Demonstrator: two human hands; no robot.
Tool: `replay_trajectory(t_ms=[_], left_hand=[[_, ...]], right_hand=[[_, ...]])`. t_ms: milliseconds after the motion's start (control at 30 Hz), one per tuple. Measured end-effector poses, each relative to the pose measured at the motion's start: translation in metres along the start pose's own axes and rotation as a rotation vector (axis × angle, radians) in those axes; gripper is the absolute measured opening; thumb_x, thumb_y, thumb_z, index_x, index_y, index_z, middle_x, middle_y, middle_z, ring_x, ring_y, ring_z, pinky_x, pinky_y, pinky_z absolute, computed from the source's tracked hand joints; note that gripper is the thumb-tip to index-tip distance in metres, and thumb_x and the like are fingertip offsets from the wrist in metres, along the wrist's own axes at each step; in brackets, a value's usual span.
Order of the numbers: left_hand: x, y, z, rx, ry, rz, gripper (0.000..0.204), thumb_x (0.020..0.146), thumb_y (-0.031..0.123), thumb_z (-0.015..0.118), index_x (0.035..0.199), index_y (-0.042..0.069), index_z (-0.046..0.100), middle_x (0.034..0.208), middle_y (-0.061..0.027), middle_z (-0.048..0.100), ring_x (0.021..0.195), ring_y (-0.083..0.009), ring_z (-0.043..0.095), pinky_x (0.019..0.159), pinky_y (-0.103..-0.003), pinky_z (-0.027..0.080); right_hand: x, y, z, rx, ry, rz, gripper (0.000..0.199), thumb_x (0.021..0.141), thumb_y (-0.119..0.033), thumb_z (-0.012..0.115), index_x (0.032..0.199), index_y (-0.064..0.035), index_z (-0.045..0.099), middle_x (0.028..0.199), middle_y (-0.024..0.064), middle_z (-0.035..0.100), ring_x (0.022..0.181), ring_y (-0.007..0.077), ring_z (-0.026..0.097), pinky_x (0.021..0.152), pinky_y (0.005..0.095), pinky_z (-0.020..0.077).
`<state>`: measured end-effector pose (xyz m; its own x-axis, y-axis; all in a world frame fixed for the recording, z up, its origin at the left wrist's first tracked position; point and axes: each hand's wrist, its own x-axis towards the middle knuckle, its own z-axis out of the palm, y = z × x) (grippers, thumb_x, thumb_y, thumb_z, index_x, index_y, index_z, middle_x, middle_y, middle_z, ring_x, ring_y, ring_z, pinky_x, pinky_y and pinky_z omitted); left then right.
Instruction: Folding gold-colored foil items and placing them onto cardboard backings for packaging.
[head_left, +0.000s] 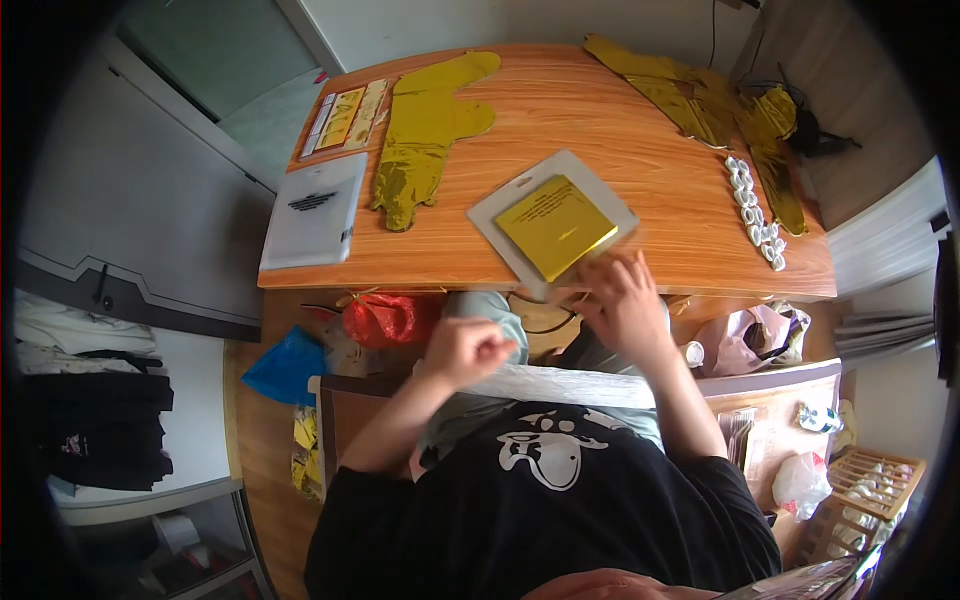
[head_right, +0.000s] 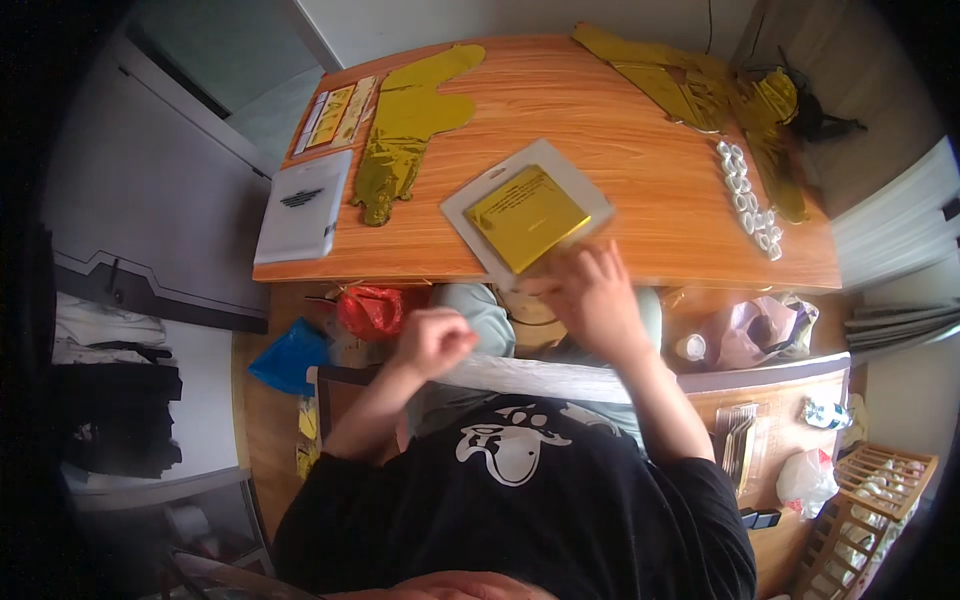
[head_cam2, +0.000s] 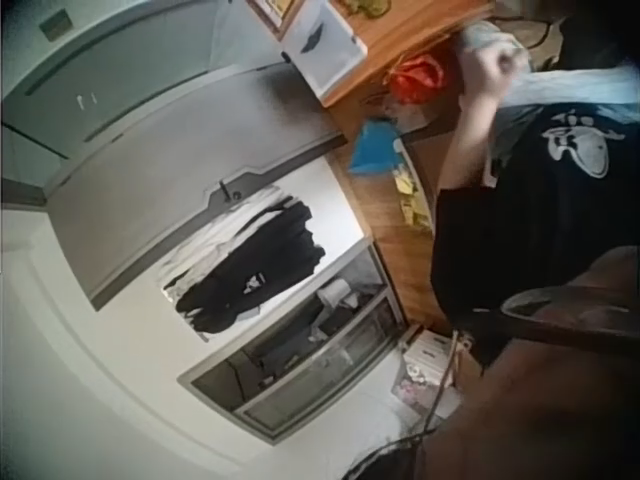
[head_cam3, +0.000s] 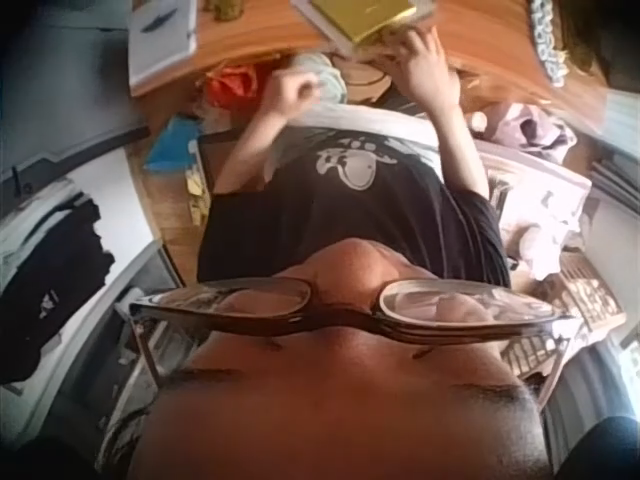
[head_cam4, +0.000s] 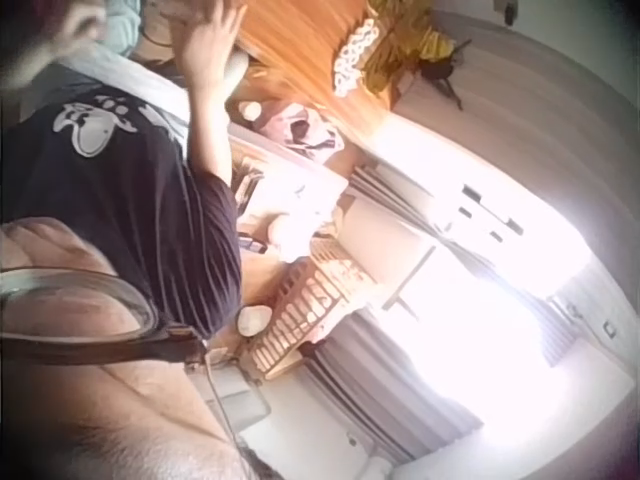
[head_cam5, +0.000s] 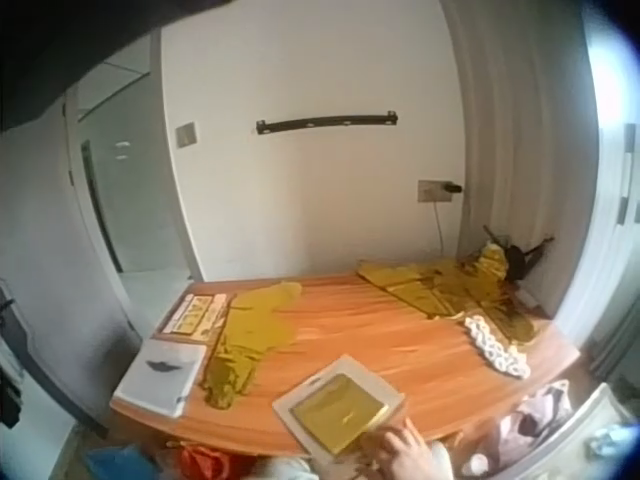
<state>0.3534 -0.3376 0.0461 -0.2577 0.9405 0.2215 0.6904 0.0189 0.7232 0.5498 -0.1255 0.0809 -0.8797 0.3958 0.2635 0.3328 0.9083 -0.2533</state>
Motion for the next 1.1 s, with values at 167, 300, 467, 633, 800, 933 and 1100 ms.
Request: replay_trajectory(t_ms=[167, 300, 467, 633, 800, 933, 1100], left_hand=[[0.006, -0.011, 0.079, -0.459, -0.175, -0.226, 0.044, 0.094, 0.041, 0.071, 0.121, 0.007, 0.064, 0.105, -0.0103, 0.072, 0.096, -0.0224, 0.069, 0.083, -0.034, 0.054], [0.021, -0.021, 0.078, -0.953, -0.036, -0.305, 0.059, 0.100, 0.047, 0.064, 0.136, 0.004, 0.050, 0.133, -0.0125, 0.062, 0.116, -0.0186, 0.062, 0.095, -0.033, 0.051], [0.026, -0.024, 0.062, -1.293, 0.117, -0.553, 0.049, 0.102, 0.049, 0.059, 0.121, 0.004, 0.061, 0.116, -0.0130, 0.072, 0.108, -0.0198, 0.071, 0.088, -0.033, 0.056], [0.010, -0.046, 0.045, -1.295, -0.160, -0.564, 0.030, 0.102, 0.025, 0.058, 0.125, 0.006, 0.063, 0.113, -0.0107, 0.073, 0.106, -0.0227, 0.072, 0.079, -0.039, 0.060], [0.003, -0.018, 0.037, -1.447, 0.090, -0.613, 0.033, 0.103, 0.019, 0.057, 0.133, 0.005, 0.057, 0.119, -0.0100, 0.068, 0.100, -0.0202, 0.071, 0.082, -0.040, 0.062], [-0.007, -0.029, 0.034, -1.323, 0.066, -0.627, 0.035, 0.102, 0.011, 0.058, 0.136, 0.005, 0.055, 0.121, -0.0084, 0.069, 0.104, -0.0186, 0.070, 0.084, -0.038, 0.061], [-0.005, -0.022, 0.028, -1.321, -0.011, -0.642, 0.033, 0.101, 0.010, 0.062, 0.133, 0.004, 0.059, 0.113, -0.0094, 0.072, 0.097, -0.0164, 0.072, 0.080, -0.036, 0.064]], right_hand=[[-0.003, -0.043, 0.009, 0.138, 0.038, -0.207, 0.041, 0.090, -0.022, 0.069, 0.129, -0.0086, 0.065, 0.127, 0.0121, 0.063, 0.123, 0.0318, 0.057, 0.113, 0.0511, 0.0397], [-0.008, -0.044, -0.002, 0.639, -0.093, -0.196, 0.038, 0.092, -0.007, 0.065, 0.129, -0.0039, 0.064, 0.129, 0.0168, 0.065, 0.117, 0.0367, 0.063, 0.102, 0.0451, 0.0497], [-0.016, -0.026, -0.017, 0.823, -0.135, -0.128, 0.033, 0.094, 0.000, 0.062, 0.126, 0.0004, 0.064, 0.124, 0.0182, 0.067, 0.115, 0.0366, 0.064, 0.096, 0.0422, 0.0520], [-0.050, 0.005, -0.005, 0.802, 0.019, 0.215, 0.015, 0.100, -0.011, 0.060, 0.103, 0.0008, 0.068, 0.085, 0.0087, 0.064, 0.079, 0.0204, 0.060, 0.073, 0.0316, 0.0478], [-0.073, 0.037, 0.013, 1.010, 0.036, 0.663, 0.044, 0.111, -0.035, 0.045, 0.078, -0.0059, 0.051, 0.072, -0.0030, 0.045, 0.069, 0.0079, 0.041, 0.063, 0.0260, 0.0336], [-0.078, 0.044, 0.019, 0.945, -0.075, 0.742, 0.038, 0.110, -0.034, 0.046, 0.089, -0.0047, 0.057, 0.078, -0.0018, 0.052, 0.074, 0.0087, 0.049, 0.067, 0.0246, 0.0390], [-0.074, 0.032, 0.014, 1.658, -0.092, 0.750, 0.037, 0.108, -0.033, 0.053, 0.129, -0.0038, 0.061, 0.103, 0.0018, 0.070, 0.096, 0.0103, 0.066, 0.079, 0.0277, 0.0538]])
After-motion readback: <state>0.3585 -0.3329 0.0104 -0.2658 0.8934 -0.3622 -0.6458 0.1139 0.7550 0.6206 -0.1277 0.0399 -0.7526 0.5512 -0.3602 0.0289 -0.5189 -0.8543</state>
